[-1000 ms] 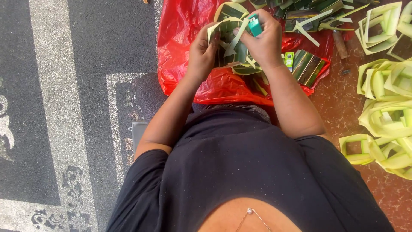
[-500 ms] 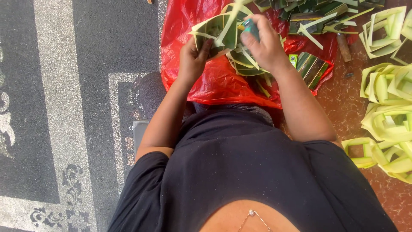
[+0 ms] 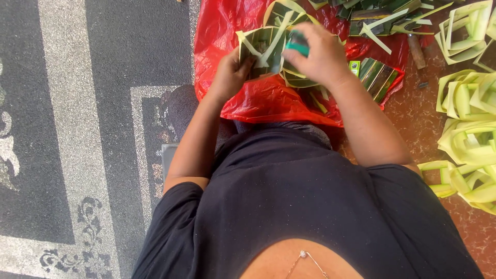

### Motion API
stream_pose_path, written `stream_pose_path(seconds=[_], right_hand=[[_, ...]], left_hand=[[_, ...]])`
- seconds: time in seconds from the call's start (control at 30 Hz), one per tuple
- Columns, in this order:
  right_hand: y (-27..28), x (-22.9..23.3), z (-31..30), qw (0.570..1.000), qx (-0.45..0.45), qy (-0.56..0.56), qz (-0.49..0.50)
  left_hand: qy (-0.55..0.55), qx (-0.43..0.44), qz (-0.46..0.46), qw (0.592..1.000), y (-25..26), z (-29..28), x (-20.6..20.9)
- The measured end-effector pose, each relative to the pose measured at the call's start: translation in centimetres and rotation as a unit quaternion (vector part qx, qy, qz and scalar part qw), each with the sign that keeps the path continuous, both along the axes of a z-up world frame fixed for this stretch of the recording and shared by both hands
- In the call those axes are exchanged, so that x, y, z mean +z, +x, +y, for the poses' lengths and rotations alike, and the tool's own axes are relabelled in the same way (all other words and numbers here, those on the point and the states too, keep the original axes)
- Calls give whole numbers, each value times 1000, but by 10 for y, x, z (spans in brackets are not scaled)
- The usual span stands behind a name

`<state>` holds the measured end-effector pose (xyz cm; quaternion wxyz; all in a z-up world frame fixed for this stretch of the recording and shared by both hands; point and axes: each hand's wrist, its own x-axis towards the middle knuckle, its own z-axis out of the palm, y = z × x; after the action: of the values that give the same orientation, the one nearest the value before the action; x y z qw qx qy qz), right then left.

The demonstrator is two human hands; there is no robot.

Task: Making square-shaped containers or baskets by stapling folded palm leaves.

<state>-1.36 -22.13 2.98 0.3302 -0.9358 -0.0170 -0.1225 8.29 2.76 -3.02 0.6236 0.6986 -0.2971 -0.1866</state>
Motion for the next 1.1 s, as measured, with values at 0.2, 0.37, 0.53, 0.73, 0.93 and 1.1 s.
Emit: stream_pose_path(seconds=[0.2, 0.37, 0.53, 0.73, 0.93, 1.1], right_hand=[[5, 68, 8, 956, 110, -222, -158], [20, 36, -1, 937, 148, -300, -103], [22, 15, -11, 970, 106, -215, -27], [9, 63, -2, 982, 83, -144, -87], [8, 73, 12, 935, 146, -284, -152], [-3, 37, 1, 924, 150, -323, -143]], left_hand=[[47, -65, 86, 993, -4, -3, 16], [80, -83, 12, 993, -13, -2, 42], [-3, 11, -41, 999, -1, 15, 22], [51, 104, 13, 993, -2, 2, 48], [112, 57, -154, 980, -17, -21, 70], [125, 9, -176, 976, -28, -31, 63]])
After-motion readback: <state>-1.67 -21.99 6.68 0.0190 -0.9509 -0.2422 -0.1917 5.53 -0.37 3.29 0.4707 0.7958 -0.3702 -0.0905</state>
